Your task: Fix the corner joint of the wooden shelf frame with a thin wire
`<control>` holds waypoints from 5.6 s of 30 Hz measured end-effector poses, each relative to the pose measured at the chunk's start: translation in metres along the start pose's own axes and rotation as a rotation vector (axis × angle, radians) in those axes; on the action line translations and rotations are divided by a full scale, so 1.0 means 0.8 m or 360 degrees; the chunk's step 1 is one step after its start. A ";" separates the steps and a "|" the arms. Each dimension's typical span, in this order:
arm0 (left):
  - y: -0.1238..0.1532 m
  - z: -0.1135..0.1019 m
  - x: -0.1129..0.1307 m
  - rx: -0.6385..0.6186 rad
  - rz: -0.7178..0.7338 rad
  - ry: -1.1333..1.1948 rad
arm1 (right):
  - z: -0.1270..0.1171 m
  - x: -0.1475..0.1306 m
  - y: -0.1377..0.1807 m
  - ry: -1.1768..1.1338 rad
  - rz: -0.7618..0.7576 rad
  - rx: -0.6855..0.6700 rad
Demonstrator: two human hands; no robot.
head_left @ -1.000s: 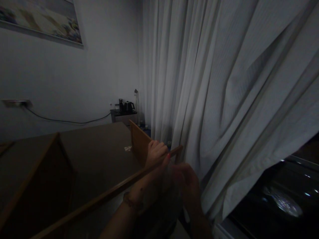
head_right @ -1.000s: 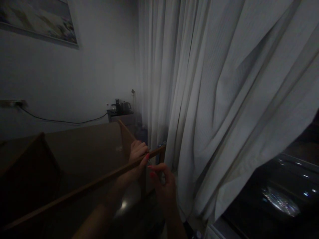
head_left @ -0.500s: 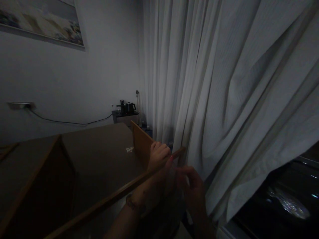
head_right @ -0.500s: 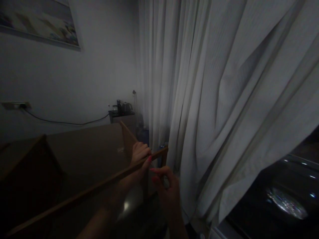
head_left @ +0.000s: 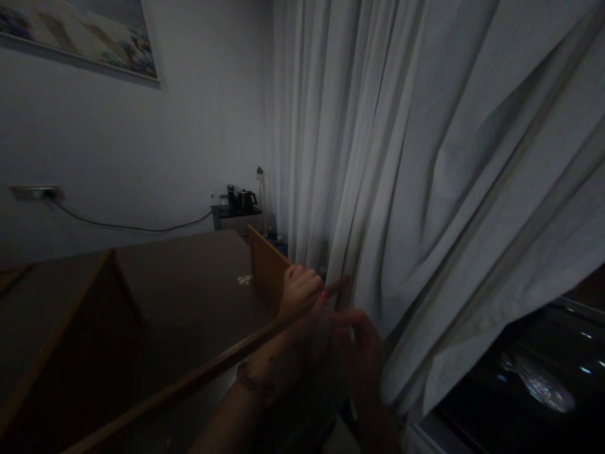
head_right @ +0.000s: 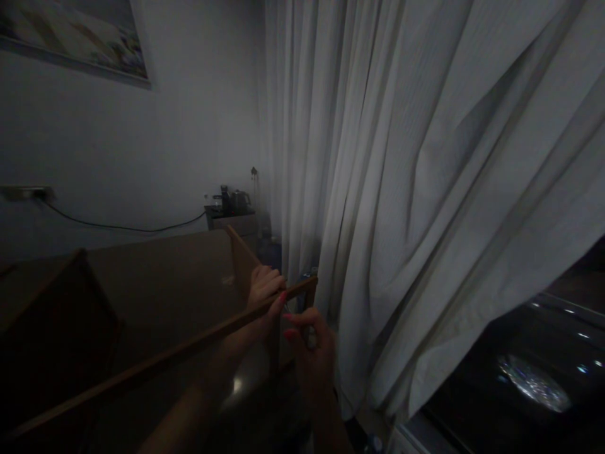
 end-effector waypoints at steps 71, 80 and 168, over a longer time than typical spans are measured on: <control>-0.001 -0.008 0.003 -0.0020 0.0169 0.0013 | 0.012 -0.017 0.008 0.0074 -0.0125 0.0158; -0.003 -0.005 0.000 -0.0103 0.0106 -0.0049 | 0.009 -0.007 0.004 -0.0008 -0.0159 0.0090; -0.008 -0.008 0.009 -0.0221 0.0066 -0.0160 | -0.008 -0.016 -0.014 -0.0004 0.0116 -0.0174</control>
Point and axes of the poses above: each hand's wrist, its own y-axis away from the middle knuckle, its own z-axis out of the palm, x = y × z, the point moved 5 cm from there along -y, towards the middle knuckle
